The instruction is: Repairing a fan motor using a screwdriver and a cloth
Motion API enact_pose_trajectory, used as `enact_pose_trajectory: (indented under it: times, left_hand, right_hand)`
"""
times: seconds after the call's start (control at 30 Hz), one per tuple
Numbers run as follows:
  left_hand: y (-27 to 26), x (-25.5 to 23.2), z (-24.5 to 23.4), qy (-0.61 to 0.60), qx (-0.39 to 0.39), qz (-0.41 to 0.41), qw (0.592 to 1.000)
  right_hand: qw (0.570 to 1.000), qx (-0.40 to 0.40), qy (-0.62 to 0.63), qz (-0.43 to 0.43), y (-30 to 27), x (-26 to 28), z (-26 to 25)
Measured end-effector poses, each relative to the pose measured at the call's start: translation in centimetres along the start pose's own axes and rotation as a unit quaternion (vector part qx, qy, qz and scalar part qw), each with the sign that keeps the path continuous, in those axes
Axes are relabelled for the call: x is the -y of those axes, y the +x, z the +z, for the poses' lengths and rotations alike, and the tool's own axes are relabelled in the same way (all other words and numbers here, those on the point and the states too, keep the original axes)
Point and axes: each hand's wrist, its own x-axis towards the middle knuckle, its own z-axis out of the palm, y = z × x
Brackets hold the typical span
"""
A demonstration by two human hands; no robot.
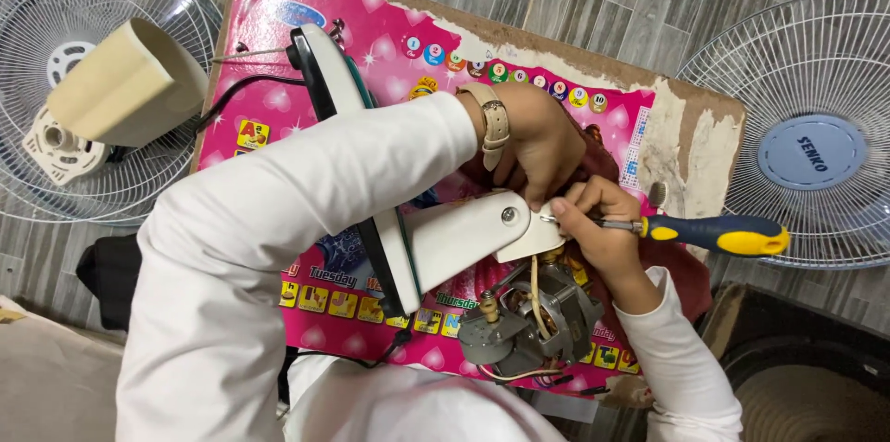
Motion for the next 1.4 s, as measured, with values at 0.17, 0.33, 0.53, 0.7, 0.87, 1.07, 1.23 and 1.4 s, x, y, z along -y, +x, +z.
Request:
enact_pose_trajectory:
  times: [0.17, 0.33, 0.53, 0.7, 0.87, 1.07, 1.23, 1.4]
  left_hand:
    - [-0.3, -0.2, -0.2, 0.007, 0.004, -0.003, 1.0]
    - [-1.0, -0.6, 0.0, -0.008, -0.006, -0.005, 1.0]
    - [-2.9, -1.8, 0.3, 0.019, -0.014, -0.02, 1.0]
    - [-1.2, -0.9, 0.3, 0.037, -0.021, -0.016, 0.999]
    - [-1.9, -1.5, 0.3, 0.051, -0.022, -0.025, 0.998]
    - [-2.2, -1.9, 0.5, 0.07, -0.031, -0.033, 0.997]
    - [-3.0, -2.4, 0.7, 0.068, -0.038, -0.034, 0.996]
    - [-4.5, -2.9, 1.2, 0.128, -0.049, -0.049, 0.989]
  right_hand:
    - [0.998, -0.031, -0.057, -0.005, 0.1, 0.8, 1.5]
    - [0.992, -0.058, -0.115, -0.011, -0.1, 1.9, 2.2]
    - [0.991, -0.087, -0.106, 0.007, 0.0, 2.4, 2.8]
    - [0.992, -0.086, -0.095, 0.006, -0.1, 1.8, 2.5]
    - [0.992, -0.096, -0.083, 0.006, 0.0, 1.8, 2.6]
    - [0.991, -0.114, -0.065, 0.002, -0.1, 1.9, 2.7]
    - [0.993, -0.086, -0.075, -0.013, -0.5, 2.3, 2.6]
    - [0.994, -0.053, -0.061, 0.075, -0.5, 3.1, 2.9]
